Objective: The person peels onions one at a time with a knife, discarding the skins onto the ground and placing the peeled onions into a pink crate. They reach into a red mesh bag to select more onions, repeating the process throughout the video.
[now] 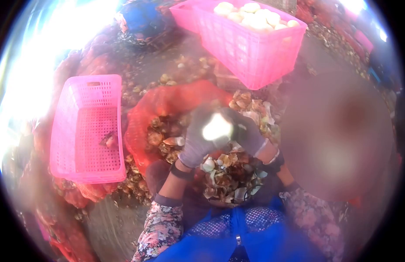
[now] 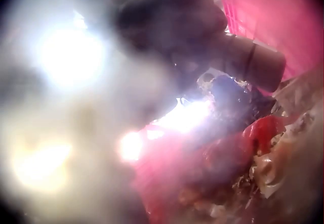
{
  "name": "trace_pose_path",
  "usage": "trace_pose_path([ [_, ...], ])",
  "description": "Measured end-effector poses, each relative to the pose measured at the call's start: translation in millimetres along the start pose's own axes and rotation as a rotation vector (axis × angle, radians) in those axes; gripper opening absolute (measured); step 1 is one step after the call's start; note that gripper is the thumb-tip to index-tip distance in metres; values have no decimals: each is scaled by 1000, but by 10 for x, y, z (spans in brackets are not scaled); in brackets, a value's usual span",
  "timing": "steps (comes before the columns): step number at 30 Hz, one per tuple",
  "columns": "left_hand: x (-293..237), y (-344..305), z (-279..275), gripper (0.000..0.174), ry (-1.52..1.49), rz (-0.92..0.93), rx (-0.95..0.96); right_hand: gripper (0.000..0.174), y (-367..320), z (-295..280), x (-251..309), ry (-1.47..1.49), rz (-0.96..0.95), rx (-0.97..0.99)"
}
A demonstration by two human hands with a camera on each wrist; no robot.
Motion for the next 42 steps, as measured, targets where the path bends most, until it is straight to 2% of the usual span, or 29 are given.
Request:
trace_pose_path([
  [2,-99,-48,63,109,133,105,92,36,74,-106,-22,-150,-47,15],
  [3,-58,-33,33,110,49,65,93,36,114,-115,5,-224,-71,20],
  [4,16,-16,6,110,-42,25,83,36,169,-132,104,-862,-442,130],
  [7,91,5,-75,108,-170,-42,23,34,83,1,459,-1061,-416,114],
  [8,107,1,-85,107,-193,-68,2,32,38,58,515,-778,-243,17],
  [10,138,5,-111,107,-192,-84,-20,33,-34,161,589,-551,-153,-33],
  [12,147,14,-139,107,-136,-70,-25,40,-80,247,641,-655,-320,53],
  [15,127,0,-138,108,-69,0,-11,17,-70,282,682,-805,-534,69],
  [18,90,7,-139,111,-40,35,22,14,-48,203,567,-865,-604,29],
  [20,43,-8,-144,113,-60,37,51,16,93,31,465,-1067,-825,-50],
  [22,2,-29,-123,115,-133,47,75,22,145,-288,235,-1345,-748,-127],
  [23,-10,-32,-106,116,-178,54,84,27,155,-543,109,-1513,-555,-160],
  [25,-17,-24,-70,118,-275,51,74,33,145,-745,91,-1589,-248,-134],
  [26,-21,-16,-62,118,-315,44,67,35,158,-798,104,-1507,-143,-75],
  [28,-108,0,-64,119,-363,14,52,39,146,-667,249,-958,130,-133],
  [30,-184,12,-44,121,-404,1,68,40,85,-198,580,-2,428,-321],
  [31,-200,21,-36,121,-427,-5,77,38,60,-74,622,-95,381,-261],
  [32,-132,31,-60,121,-299,48,88,35,18,38,633,-188,332,-199],
  [34,15,34,-132,120,-114,119,95,33,-8,106,616,-316,364,-158],
  [36,35,36,-150,117,-69,123,75,32,-15,81,560,-385,526,-197],
  [38,-12,35,-139,110,-185,43,44,34,-33,60,502,-974,-107,-39],
  [40,-115,42,-102,101,-389,-85,15,30,-53,58,522,-980,-263,-122],
  [42,-213,55,-74,91,-467,-210,33,23,-64,250,762,-430,92,-427],
])
Point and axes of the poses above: each hand's wrist, its own y-axis towards the middle knuckle, its own z-axis out of the palm, x = y × z, the point moved 1 cm from there along y, towards the middle knuckle, and after that the axes turned 6 degrees about y, right-handed, at the moved point
